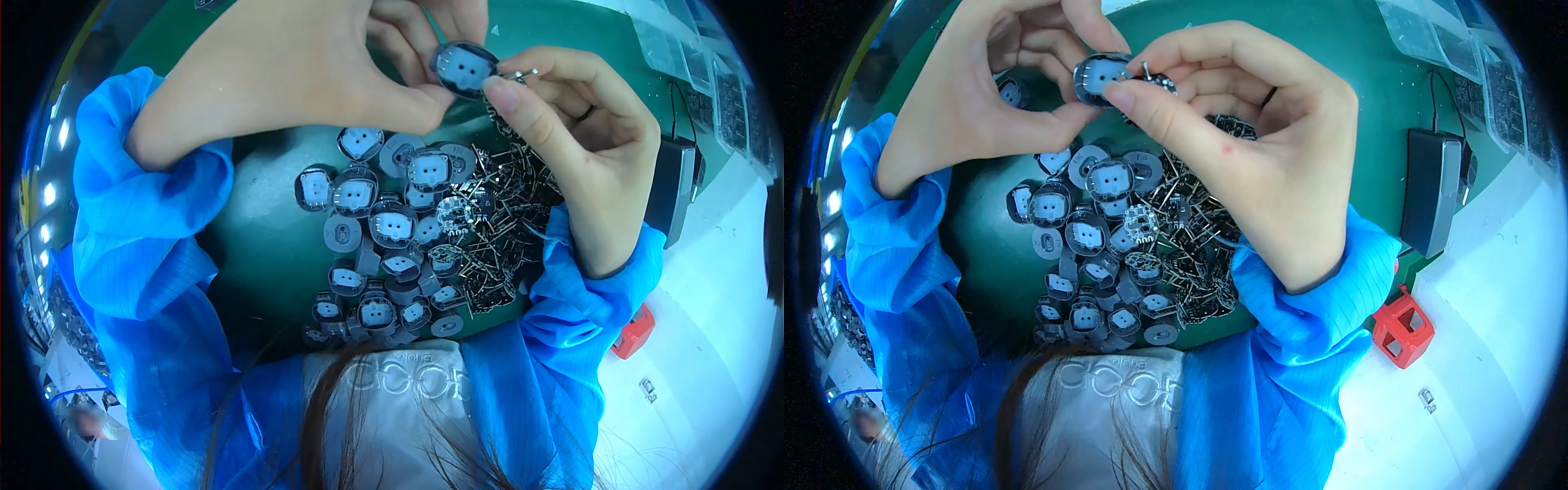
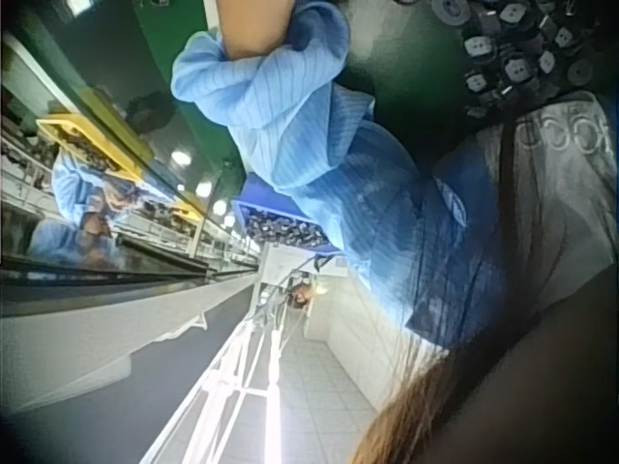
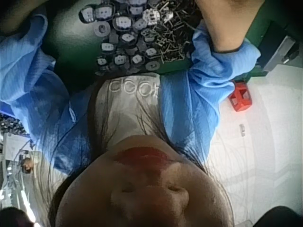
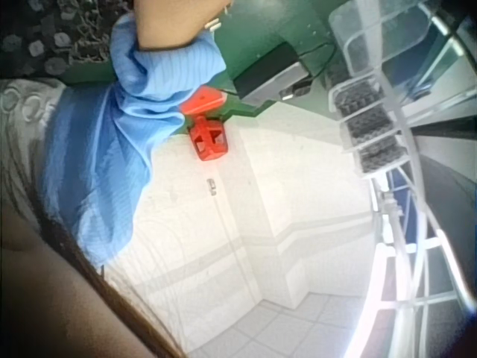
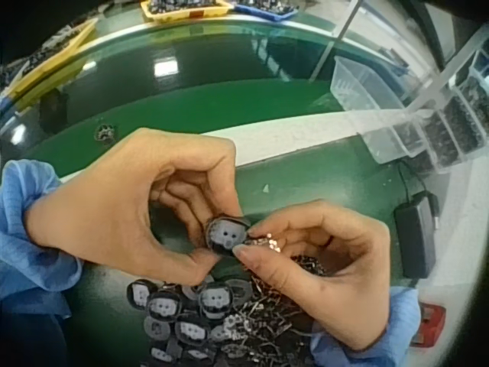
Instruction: The person repeatedly picks up small gray plastic housings and metal pin connectors from a green work surface. They insert the metal pins into the housings by hand and place the assembled units back on the table. The process is continuous and repetitive throughout the clip.
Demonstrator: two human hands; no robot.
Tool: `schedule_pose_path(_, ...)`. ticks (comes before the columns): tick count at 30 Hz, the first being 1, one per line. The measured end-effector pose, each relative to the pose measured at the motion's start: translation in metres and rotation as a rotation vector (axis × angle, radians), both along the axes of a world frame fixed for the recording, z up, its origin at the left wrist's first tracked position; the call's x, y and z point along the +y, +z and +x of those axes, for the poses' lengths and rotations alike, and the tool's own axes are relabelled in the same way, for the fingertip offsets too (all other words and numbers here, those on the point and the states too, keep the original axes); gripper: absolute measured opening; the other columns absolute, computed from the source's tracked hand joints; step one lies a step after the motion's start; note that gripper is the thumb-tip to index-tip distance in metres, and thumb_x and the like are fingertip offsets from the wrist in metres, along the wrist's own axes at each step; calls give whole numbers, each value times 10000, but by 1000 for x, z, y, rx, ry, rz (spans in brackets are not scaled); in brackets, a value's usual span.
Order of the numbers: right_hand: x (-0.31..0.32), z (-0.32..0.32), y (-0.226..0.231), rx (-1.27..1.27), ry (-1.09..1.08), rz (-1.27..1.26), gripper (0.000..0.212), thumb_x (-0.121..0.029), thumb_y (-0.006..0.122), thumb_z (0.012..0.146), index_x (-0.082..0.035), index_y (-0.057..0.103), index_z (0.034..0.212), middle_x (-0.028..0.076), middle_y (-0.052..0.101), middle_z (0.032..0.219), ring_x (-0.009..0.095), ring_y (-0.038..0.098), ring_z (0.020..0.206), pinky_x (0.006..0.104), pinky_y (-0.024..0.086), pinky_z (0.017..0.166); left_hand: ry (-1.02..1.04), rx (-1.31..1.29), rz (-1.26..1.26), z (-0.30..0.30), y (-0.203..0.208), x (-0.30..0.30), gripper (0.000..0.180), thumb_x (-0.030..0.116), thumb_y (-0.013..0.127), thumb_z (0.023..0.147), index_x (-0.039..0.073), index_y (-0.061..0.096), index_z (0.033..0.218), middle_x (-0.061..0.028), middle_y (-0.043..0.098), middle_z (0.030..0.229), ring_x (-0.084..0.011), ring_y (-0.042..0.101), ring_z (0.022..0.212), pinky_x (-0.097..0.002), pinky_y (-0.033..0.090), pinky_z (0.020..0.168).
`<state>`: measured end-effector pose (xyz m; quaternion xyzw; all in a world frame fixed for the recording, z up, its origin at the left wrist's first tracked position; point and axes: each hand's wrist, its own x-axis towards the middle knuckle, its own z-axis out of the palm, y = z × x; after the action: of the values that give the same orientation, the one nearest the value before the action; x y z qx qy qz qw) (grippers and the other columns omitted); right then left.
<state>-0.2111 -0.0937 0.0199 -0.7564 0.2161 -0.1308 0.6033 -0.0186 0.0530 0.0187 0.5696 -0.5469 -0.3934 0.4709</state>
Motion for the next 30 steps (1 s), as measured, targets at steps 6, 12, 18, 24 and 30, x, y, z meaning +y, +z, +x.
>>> schedule_pose_path(6, 5, 2, 5, -38, -53, -242, 137, 15, 753, 895, 53, 728, 1024, 95, 740, 989, 147, 693, 907, 265, 543, 831, 25, 75, 56, -7, -1, 3, 273, 3, 828, 798, -12, 656, 1010, -104, 707, 941, -120, 719, 828, -252, 607, 772)
schedule_pose_path(12, 5, 6, -3, -219, 8, -517, 94, 67, 762, 854, 57, 740, 945, 110, 739, 1003, 159, 713, 894, 272, 575, 824, 61, 115, 158, -8, 7, 2, 274, -19, 827, 802, -35, 666, 1022, -121, 718, 937, -137, 736, 865, -256, 621, 783)
schedule_pose_path(18, 9, 7, -17, -340, -38, -385, 157, 114, 782, 806, 51, 739, 943, 106, 733, 987, 164, 725, 887, 270, 590, 824, 156, 4, 99, -25, 15, 7, 287, -41, 826, 795, -58, 666, 1033, -134, 729, 938, -123, 734, 856, -243, 622, 802)
schedule_pose_path(24, 17, 6, -7, -279, -61, -592, 174, 132, 785, 787, 43, 738, 929, 102, 725, 955, 164, 721, 890, 272, 602, 812, 131, 140, 78, -23, 4, 5, 266, -54, 813, 801, -71, 676, 1029, -113, 730, 896, -99, 719, 821, -215, 601, 757)
schedule_pose_path(30, 17, 9, -1, -191, 42, -838, 151, 111, 778, 805, 35, 726, 924, 99, 713, 951, 156, 708, 869, 273, 603, 822, 180, 288, 214, -20, 0, 8, 225, -48, 781, 826, -76, 691, 1031, -92, 727, 853, -62, 681, 770, -181, 547, 711)
